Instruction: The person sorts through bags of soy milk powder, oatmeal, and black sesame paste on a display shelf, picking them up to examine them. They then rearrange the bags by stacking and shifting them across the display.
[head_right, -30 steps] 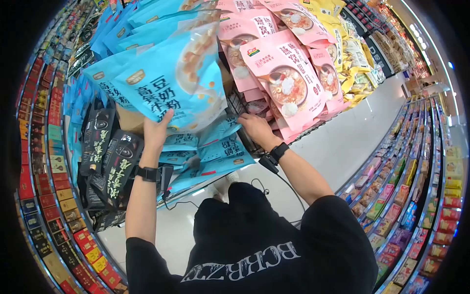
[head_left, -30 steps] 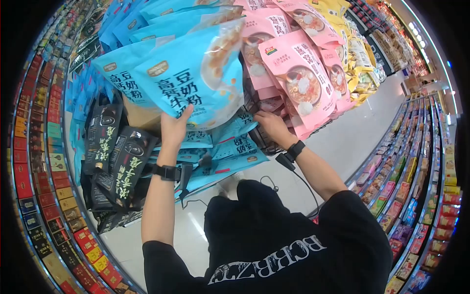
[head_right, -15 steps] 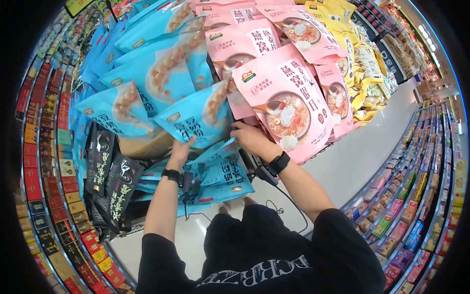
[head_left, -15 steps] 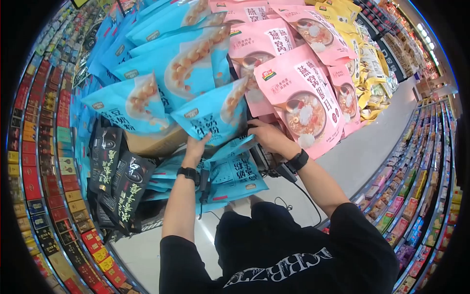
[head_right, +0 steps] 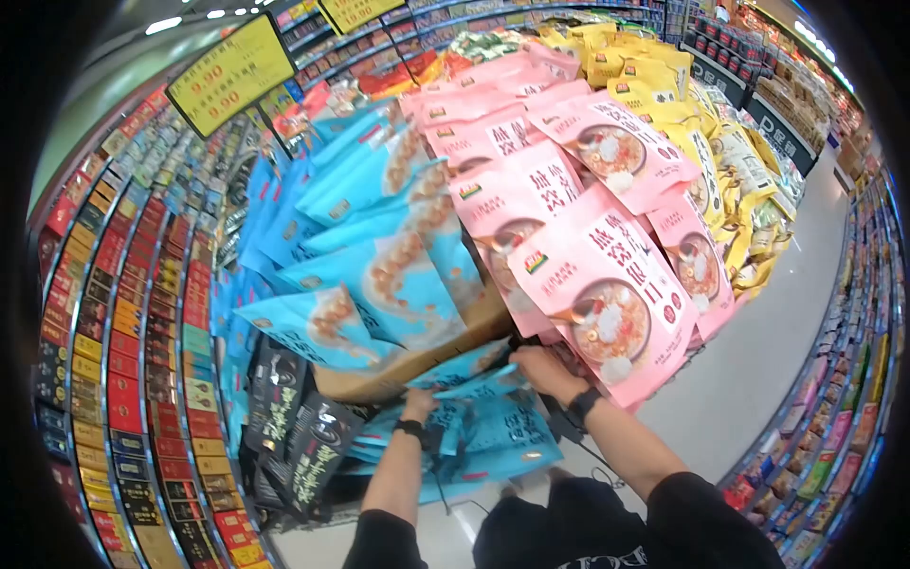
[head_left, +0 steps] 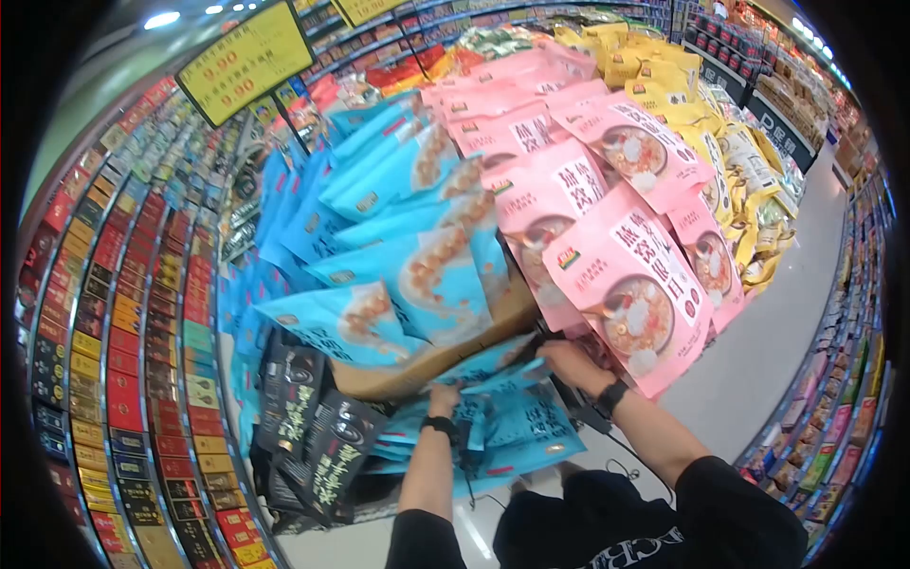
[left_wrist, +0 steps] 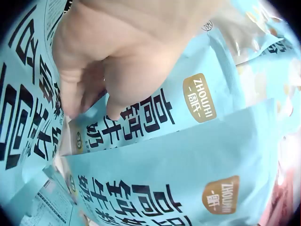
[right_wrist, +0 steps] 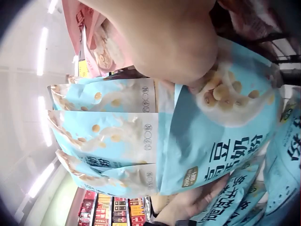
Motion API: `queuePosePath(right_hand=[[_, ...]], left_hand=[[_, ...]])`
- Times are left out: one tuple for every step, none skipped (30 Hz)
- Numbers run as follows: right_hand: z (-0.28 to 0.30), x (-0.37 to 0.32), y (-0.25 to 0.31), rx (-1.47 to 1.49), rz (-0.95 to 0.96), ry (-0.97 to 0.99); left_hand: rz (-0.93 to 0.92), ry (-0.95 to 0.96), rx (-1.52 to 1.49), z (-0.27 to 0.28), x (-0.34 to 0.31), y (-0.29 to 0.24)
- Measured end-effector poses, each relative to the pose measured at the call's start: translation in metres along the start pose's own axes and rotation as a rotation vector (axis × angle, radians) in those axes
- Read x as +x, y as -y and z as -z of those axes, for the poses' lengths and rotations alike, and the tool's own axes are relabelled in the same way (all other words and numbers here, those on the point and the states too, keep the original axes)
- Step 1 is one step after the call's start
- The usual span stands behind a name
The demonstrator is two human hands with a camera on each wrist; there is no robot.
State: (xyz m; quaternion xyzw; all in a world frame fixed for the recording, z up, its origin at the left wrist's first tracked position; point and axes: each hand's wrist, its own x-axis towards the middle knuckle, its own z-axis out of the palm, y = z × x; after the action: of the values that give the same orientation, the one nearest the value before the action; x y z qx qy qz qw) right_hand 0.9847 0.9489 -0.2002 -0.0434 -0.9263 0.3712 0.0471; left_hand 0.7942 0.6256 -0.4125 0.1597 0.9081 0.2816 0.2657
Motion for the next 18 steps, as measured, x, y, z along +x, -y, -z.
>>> queuePosePath(right_hand=[[0.004, -0.001, 0.008, -0.015, 0.045, -0.001], [0.005, 0.003, 0.013, -0.028, 0.087, 0.0], [0.003, 0.002, 0.016, -0.037, 0.117, 0.009], [0.001, 0.004, 0.016, -0.032, 0.129, 0.002], [0.001, 0.007, 0.016, -0.029, 0.135, 0.002], [-0.004, 0.012, 0.01, -0.021, 0.149, -0.016], [-0.006, 0.016, 0.007, -0.005, 0.132, -0.002], [-0.012, 0.018, 0.005, 0.155, 0.04, -0.051], [-0.008, 0.022, 0.007, 0.124, -0.031, -0.013], [-0.018, 0.025, -0.005, 0.209, -0.065, -0.004], [-0.028, 0.028, -0.016, 0.295, -0.1, 0.002], [-0.039, 0.031, -0.029, 0.379, -0.135, 0.005], [-0.036, 0.033, -0.026, -0.03, 0.016, -0.053], [-0.031, 0.035, -0.014, -0.063, 0.012, -0.054], [-0.027, 0.034, -0.004, -0.094, 0.008, -0.054], [-0.025, 0.038, -0.007, -0.093, 0.009, -0.045], [-0.027, 0.036, -0.01, -0.038, -0.001, -0.017], [-0.028, 0.033, -0.01, 0.014, -0.007, 0.007]], left_hand=[[-0.148, 0.013, 0.006, 0.007, -0.003, -0.007], [-0.297, 0.026, 0.011, 0.015, -0.006, -0.015], [-0.036, 0.099, -0.434, 0.026, -0.024, -0.036], [0.242, 0.175, -0.878, 0.033, -0.04, -0.054], [0.322, 0.174, -0.919, 0.045, -0.042, -0.07], [0.417, 0.178, -0.962, 0.052, -0.049, -0.07], [0.414, 0.182, -0.965, 0.055, -0.052, -0.066], [0.386, 0.18, -0.941, 0.059, -0.052, -0.065], [0.363, 0.169, -0.913, 0.065, -0.056, -0.068], [0.332, 0.152, -0.859, 0.073, -0.059, -0.072], [0.065, 0.266, -0.51, 0.088, -0.059, -0.057], [0.105, 0.157, -0.58, 0.103, -0.089, -0.094], [-0.071, 0.073, -0.291, 0.099, -0.088, -0.078], [-0.07, 0.04, -0.254, 0.11, -0.114, -0.099], [-0.068, 0.008, -0.214, 0.128, -0.148, -0.129], [-0.06, 0.007, -0.218, 0.135, -0.166, -0.142], [-0.075, -0.007, -0.154, 0.138, -0.188, -0.15], [-0.093, -0.024, -0.09, 0.14, -0.206, -0.153]])
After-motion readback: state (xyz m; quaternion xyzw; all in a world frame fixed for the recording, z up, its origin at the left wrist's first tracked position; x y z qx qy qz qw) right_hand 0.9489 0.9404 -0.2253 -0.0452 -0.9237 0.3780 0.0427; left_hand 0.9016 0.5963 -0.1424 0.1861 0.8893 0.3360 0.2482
